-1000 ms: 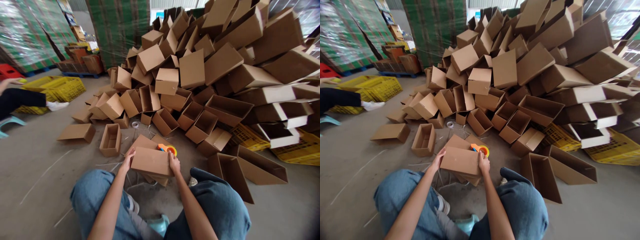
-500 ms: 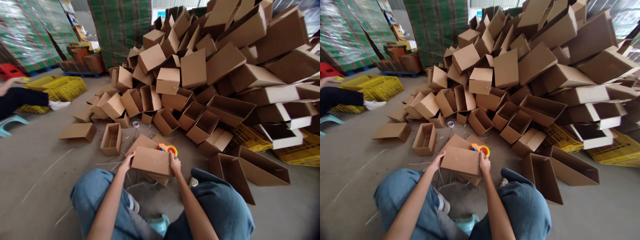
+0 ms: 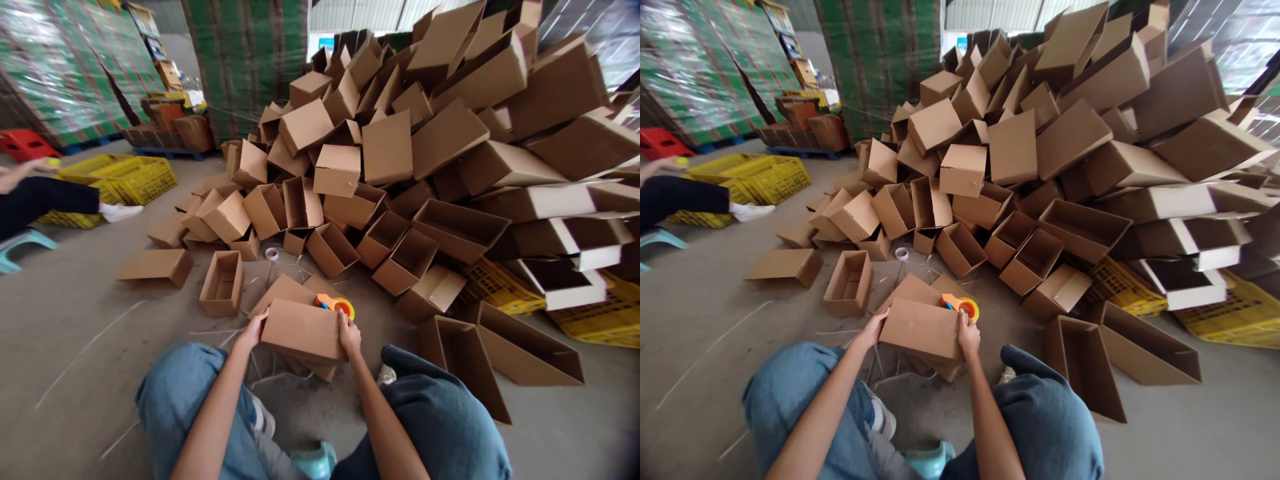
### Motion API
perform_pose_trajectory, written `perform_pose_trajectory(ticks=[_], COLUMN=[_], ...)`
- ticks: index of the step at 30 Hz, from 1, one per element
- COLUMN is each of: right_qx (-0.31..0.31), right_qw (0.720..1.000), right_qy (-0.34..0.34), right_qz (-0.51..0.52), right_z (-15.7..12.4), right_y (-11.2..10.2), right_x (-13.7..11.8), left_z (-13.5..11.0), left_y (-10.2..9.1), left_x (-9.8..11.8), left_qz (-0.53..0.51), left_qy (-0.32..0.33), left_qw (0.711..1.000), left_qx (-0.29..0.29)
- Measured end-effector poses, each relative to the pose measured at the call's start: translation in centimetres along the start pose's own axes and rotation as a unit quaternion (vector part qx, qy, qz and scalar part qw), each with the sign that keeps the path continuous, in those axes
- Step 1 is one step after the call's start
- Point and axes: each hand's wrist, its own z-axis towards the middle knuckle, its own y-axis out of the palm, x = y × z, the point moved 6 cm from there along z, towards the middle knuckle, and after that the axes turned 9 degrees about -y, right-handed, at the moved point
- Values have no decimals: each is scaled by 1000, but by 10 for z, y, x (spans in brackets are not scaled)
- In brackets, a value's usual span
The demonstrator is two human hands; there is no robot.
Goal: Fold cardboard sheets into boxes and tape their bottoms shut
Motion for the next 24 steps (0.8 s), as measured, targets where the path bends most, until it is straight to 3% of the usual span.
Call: perform_pose_trajectory(ticks=[14,24], right_qx=[-3,6], right_qw=[1000,1000], right_qy=[7,3], right_qz=[13,19], right_z=[-2,0], right_y=[1,2], right_x=[3,3], left_z=[-10,-4], left_y=[12,11], left_x=[-3,-3], left_qz=[35,69], left_qy=[5,4], left_qw=[999,994], left_qx=[17,86])
